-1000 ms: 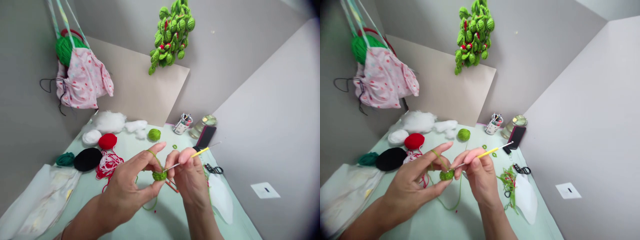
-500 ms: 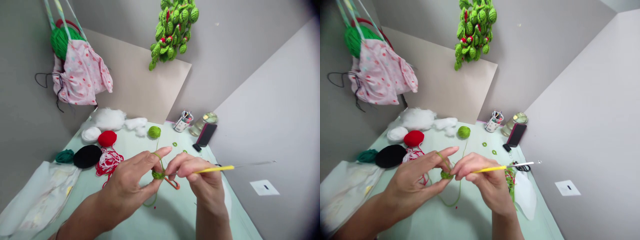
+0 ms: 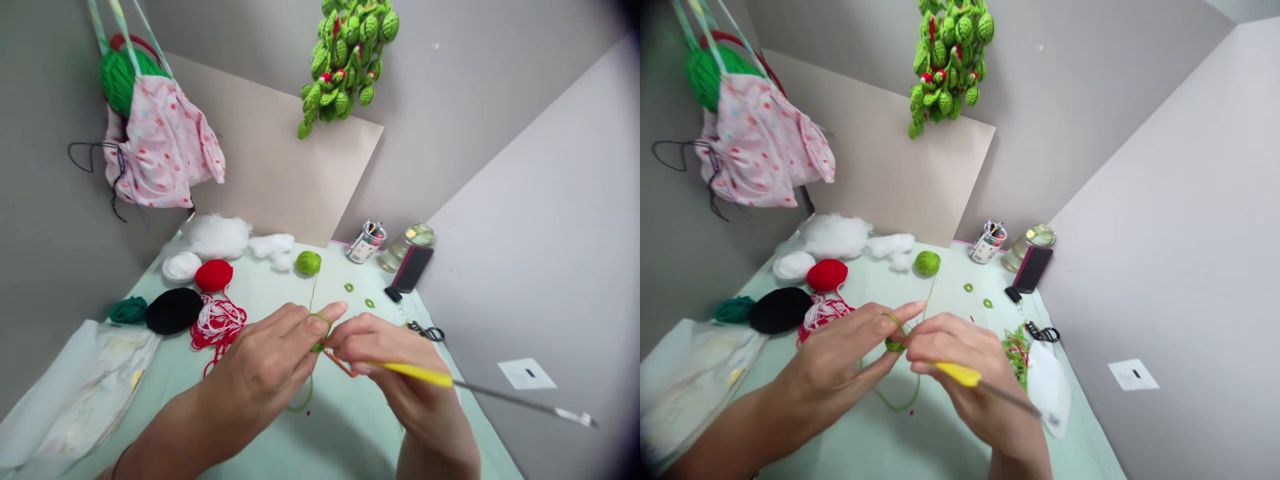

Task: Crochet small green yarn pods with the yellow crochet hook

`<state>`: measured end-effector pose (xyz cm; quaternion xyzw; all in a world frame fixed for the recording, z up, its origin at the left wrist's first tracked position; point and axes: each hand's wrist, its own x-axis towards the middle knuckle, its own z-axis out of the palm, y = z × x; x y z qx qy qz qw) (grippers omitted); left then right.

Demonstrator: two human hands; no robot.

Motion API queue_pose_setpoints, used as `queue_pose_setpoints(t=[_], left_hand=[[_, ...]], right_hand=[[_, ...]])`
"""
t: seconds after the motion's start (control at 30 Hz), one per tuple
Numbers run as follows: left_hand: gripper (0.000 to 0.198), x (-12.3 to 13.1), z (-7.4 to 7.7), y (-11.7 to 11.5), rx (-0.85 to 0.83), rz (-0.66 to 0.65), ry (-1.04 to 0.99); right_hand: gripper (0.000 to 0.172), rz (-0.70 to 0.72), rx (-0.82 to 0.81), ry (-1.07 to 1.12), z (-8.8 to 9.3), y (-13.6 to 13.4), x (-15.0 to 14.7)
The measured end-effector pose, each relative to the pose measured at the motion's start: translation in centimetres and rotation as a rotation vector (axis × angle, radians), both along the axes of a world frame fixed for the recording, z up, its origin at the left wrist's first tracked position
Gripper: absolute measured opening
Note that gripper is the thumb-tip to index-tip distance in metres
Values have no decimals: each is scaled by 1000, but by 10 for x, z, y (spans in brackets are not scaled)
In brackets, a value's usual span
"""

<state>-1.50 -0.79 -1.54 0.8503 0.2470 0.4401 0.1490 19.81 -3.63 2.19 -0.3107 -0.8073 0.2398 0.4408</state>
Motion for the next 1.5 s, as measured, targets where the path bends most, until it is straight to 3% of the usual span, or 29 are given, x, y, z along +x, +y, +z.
queue_pose_setpoints(t=[0.13,0.23,0.4,0.5,0.6,0.67,0.8,0.9,1.0,1.13,1.2,1.33,1.4,1.5], left_hand=[[55,1,1,2,-5,73,-46],[48,2,5,3,-70,142,-119],[43,6,5,1,-40,126,-96],[41,5,3,3,2,138,-95],[35,4,7,5,-114,205,-209],[34,3,12,4,-227,222,-305],[51,6,21,-1,-478,155,-490],[53,8,25,-6,-633,103,-591],[47,8,25,-9,-659,111,-638],[22,7,20,-8,-565,141,-654],[18,8,16,-8,-578,148,-677],[44,16,9,-12,-704,110,-733],[47,19,4,-14,-711,129,-740],[54,20,-1,-13,-779,125,-770]], right_hand=[[24,-133,134,-206,-4,-4,-11],[23,-177,167,-232,-8,-4,-14],[27,-82,110,-122,-4,-4,-4],[26,-175,54,-193,-6,-4,-9],[28,-252,43,-132,-20,-3,-25],[33,-313,86,30,-33,-2,-35],[39,-394,189,149,-47,-5,-47],[35,-429,408,160,-41,-7,-46],[30,-355,576,113,-29,-3,-42],[23,-260,513,63,-16,2,-37],[22,-252,495,56,-15,2,-37],[32,-447,666,-116,-28,-1,-37],[38,-554,740,-210,-38,-2,-37],[40,-567,798,-206,-47,1,-38]])
